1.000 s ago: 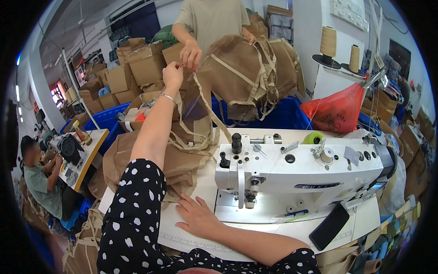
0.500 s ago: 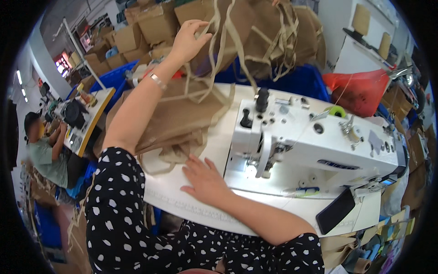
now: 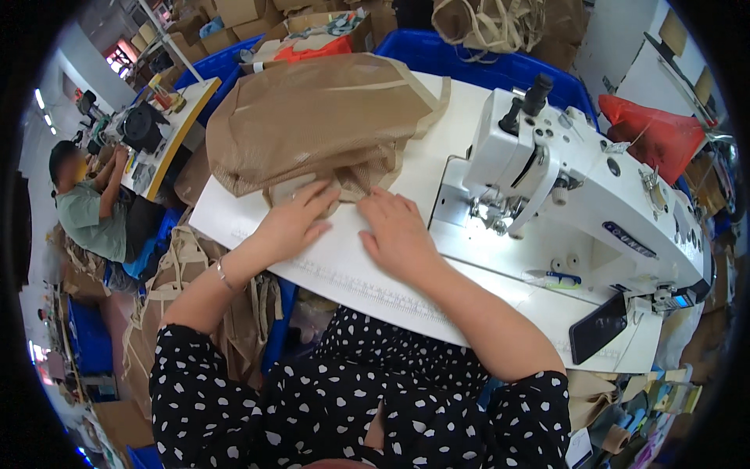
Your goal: Sewing the edges and straps onto a mesh bag using an industrial sewing machine.
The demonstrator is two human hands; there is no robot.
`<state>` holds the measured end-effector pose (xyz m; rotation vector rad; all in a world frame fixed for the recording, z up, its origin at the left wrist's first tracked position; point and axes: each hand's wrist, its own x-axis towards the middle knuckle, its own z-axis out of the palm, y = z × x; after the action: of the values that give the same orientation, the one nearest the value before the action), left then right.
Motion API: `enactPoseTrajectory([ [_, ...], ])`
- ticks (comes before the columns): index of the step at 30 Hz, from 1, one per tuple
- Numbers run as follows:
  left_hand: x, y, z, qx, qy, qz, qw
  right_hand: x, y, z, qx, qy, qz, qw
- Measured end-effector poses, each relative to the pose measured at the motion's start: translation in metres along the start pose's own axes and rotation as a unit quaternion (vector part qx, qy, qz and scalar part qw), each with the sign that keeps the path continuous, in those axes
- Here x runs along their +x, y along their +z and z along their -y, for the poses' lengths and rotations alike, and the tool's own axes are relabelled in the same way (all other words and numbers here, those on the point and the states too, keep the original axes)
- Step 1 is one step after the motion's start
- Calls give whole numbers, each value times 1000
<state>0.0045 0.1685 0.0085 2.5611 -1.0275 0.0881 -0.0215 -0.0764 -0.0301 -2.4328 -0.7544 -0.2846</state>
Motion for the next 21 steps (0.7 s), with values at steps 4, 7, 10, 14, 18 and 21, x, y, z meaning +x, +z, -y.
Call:
enactPoseTrajectory([
  [4, 7, 20, 24, 57, -14, -44, 997, -2, -3, -2, 109, 63, -57, 990],
  [7, 16, 27, 32, 102, -13, -18, 995, 3, -6, -10, 106, 69, -52, 991],
  [10, 25, 31, 34, 55, -10, -52, 997, 11, -15, -23, 48, 18, -10, 999],
  [14, 32, 23, 34, -7, -12, -36, 999, 23, -24, -32, -26, 8, 61, 998],
  [18, 24, 13, 15, 34, -53, 5, 998, 27, -31, -33, -80, 56, 89, 991],
  [21, 12, 18, -11, 60, 39, 19, 997, 23, -33, -33, -100, 79, 108, 986],
])
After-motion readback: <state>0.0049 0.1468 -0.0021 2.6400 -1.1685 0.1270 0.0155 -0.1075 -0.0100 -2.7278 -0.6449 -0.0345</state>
